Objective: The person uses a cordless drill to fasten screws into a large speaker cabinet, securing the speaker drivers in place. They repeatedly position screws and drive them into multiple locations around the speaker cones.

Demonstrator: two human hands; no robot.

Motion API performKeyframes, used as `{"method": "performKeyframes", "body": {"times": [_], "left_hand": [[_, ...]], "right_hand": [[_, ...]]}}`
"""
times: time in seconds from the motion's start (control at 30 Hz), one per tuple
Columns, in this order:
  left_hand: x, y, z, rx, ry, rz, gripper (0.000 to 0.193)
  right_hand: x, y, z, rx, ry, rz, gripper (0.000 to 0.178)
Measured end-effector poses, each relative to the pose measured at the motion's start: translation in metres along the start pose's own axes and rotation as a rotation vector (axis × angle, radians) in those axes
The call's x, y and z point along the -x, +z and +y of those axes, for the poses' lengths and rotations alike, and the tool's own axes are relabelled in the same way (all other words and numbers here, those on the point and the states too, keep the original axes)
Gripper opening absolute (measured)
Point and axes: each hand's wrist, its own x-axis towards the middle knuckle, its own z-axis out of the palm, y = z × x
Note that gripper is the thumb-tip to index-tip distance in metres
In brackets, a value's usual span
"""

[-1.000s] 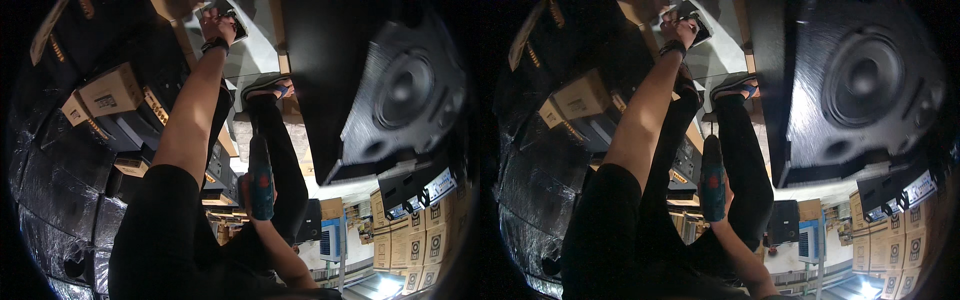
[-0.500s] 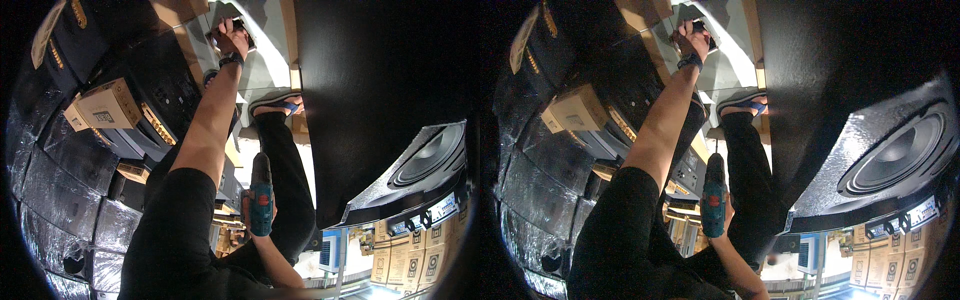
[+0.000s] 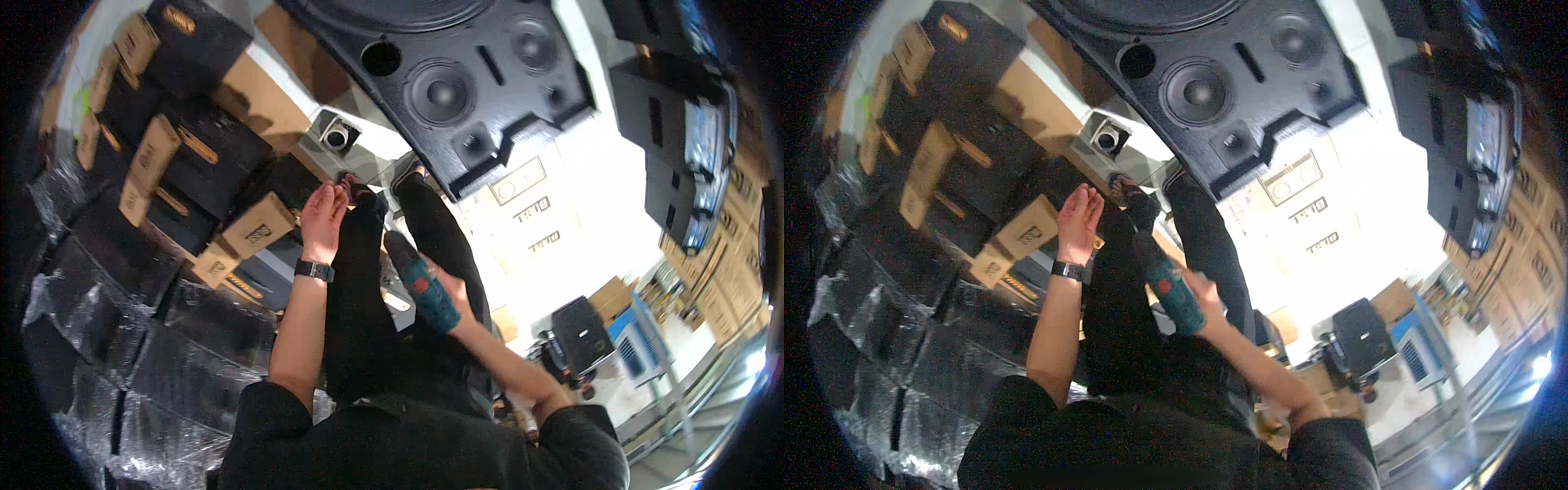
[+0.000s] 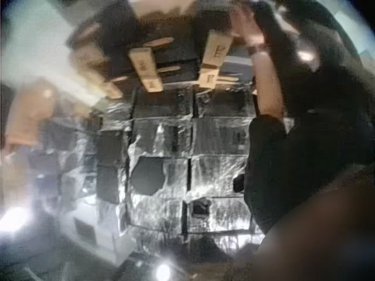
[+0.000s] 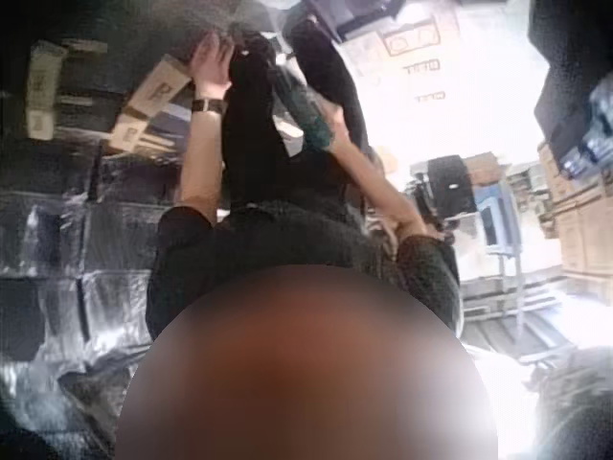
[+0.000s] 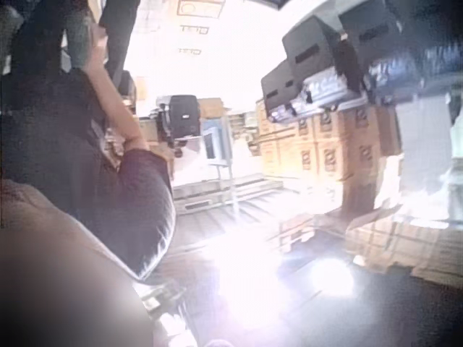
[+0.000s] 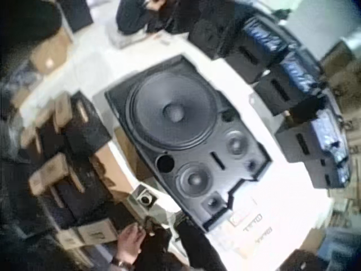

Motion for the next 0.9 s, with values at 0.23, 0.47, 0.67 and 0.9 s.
{"method": "performKeyframes", "body": {"times": [0.23,0.47,0.67,0.9], "left_hand": [[0.197,0.154,0.141,-0.11,-0.04,-0.444,0.023],[0.253,0.251,0.19,-0.31,-0.007,-0.695,0.023],[0.277,0.307,0.194,-0.357,-0.081,-0.716,0.021],[0.265,0.351,0.209,-0.574,-0.183,-0.78,0.021]], "right_hand": [[0.095,-0.064,-0.168,0.001,-0.698,0.276,0.049],[0.112,-0.098,-0.206,-0.055,-0.851,0.439,0.04],[0.134,-0.112,-0.205,0.007,-0.659,0.56,0.057],[0.127,-0.11,-0.222,-0.067,-0.631,0.765,0.061]]}}
